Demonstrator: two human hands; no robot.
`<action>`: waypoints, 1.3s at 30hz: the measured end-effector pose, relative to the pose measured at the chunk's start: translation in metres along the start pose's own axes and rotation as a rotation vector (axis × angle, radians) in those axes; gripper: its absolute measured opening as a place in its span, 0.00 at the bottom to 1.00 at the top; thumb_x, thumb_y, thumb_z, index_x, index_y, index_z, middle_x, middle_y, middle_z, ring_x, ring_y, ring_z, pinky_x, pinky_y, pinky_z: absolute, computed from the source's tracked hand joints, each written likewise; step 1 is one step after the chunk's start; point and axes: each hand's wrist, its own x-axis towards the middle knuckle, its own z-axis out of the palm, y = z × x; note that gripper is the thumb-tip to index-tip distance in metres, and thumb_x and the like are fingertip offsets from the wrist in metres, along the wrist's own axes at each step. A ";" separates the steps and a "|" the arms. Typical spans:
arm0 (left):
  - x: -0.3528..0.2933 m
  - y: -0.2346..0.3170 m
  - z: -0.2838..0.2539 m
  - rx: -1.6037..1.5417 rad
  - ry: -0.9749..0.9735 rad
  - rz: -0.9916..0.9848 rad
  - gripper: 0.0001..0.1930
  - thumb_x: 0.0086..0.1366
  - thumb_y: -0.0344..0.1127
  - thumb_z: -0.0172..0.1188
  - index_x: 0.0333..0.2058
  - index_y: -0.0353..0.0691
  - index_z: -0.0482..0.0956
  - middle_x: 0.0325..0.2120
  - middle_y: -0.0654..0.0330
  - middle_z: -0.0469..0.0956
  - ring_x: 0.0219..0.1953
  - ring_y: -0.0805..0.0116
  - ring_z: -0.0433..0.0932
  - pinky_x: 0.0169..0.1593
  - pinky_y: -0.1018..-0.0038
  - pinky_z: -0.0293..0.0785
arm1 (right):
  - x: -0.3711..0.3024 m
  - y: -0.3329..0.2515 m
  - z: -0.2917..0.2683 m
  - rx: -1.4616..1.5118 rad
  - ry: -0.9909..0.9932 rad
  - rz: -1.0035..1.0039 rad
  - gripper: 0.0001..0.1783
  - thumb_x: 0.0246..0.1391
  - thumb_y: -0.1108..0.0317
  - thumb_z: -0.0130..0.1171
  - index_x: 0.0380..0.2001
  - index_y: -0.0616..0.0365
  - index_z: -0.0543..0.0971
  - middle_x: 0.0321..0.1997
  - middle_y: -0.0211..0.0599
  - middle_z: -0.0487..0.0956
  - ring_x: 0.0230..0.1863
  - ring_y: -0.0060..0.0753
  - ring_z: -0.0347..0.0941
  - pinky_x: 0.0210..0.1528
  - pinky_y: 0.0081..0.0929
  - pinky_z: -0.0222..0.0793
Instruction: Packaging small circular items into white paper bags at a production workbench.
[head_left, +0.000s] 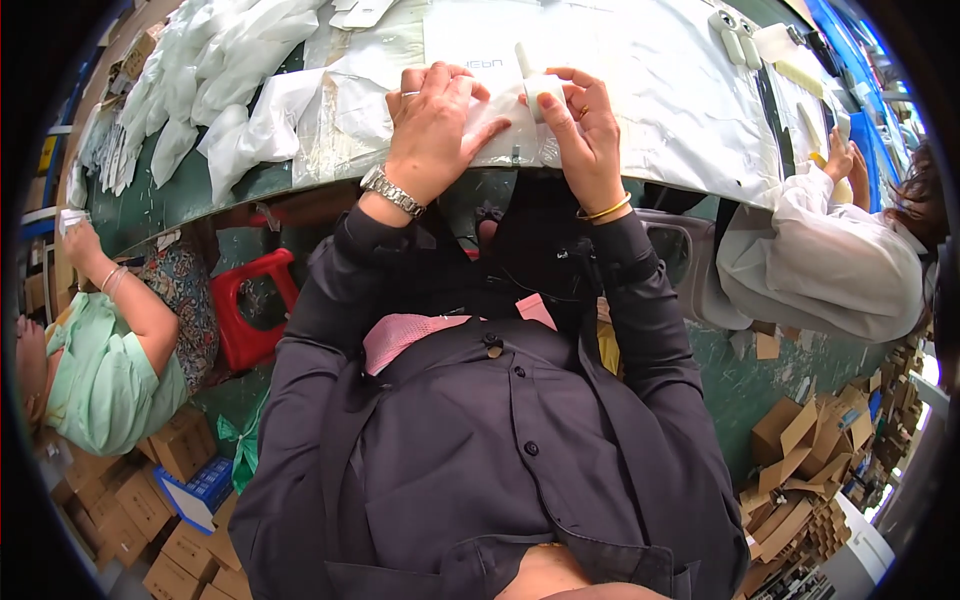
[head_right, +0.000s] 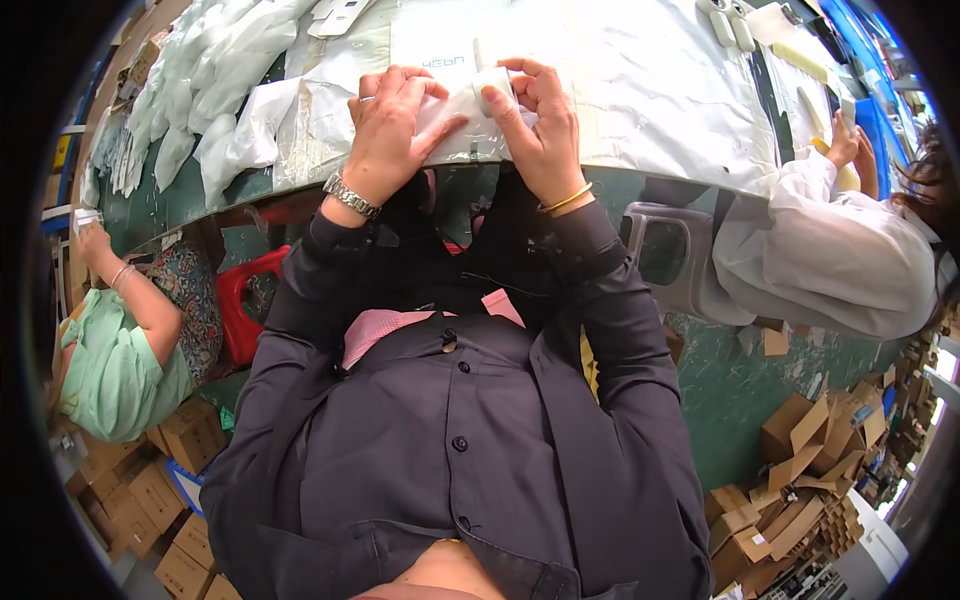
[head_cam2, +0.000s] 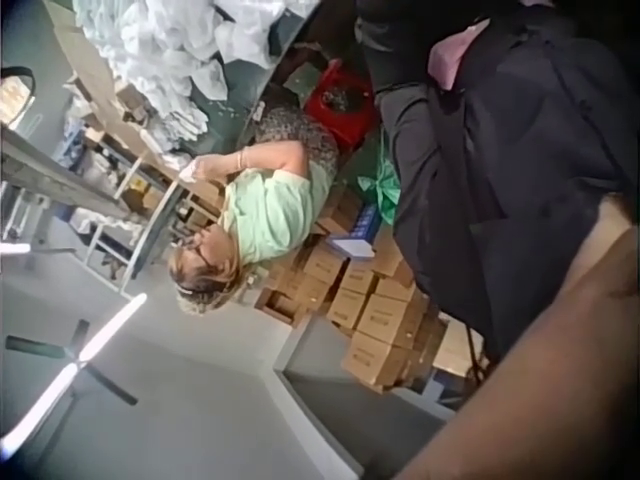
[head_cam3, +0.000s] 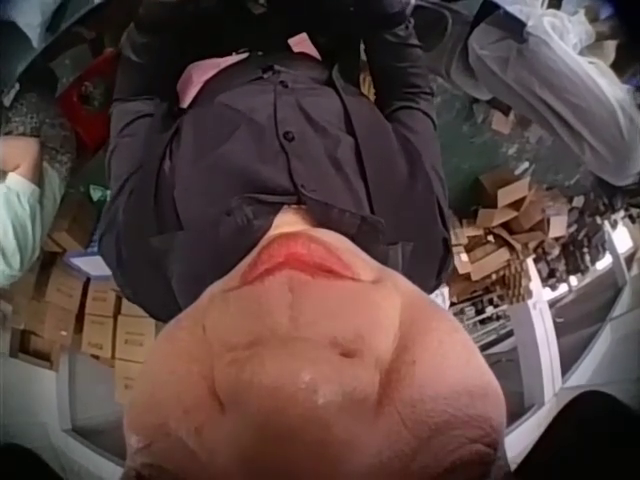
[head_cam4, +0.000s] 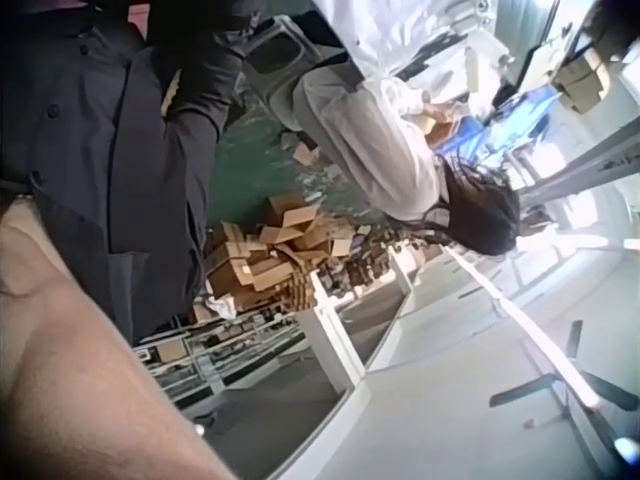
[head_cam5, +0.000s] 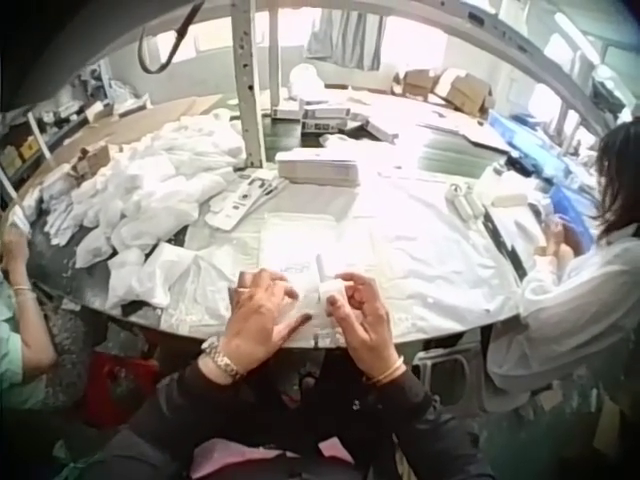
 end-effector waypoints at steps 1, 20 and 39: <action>0.000 -0.002 0.000 -0.035 -0.019 0.021 0.11 0.65 0.41 0.73 0.41 0.43 0.87 0.47 0.62 0.82 0.54 0.58 0.74 0.54 0.61 0.65 | 0.000 0.000 0.001 0.001 0.003 0.000 0.20 0.75 0.66 0.58 0.63 0.66 0.71 0.46 0.41 0.85 0.47 0.24 0.83 0.52 0.21 0.75; -0.118 -0.044 -0.077 0.322 -0.792 -0.033 0.10 0.65 0.34 0.72 0.34 0.32 0.82 0.25 0.52 0.80 0.27 0.54 0.81 0.34 0.60 0.76 | 0.000 0.001 -0.002 -0.032 0.008 -0.040 0.21 0.73 0.67 0.62 0.62 0.65 0.72 0.45 0.39 0.85 0.47 0.25 0.82 0.50 0.22 0.75; -0.041 -0.014 -0.046 -0.277 0.074 0.056 0.08 0.63 0.33 0.73 0.38 0.39 0.87 0.42 0.56 0.85 0.48 0.50 0.82 0.55 0.61 0.76 | -0.038 -0.036 0.000 -0.526 -0.115 -0.502 0.28 0.57 0.65 0.74 0.58 0.60 0.77 0.46 0.41 0.87 0.45 0.41 0.85 0.75 0.53 0.61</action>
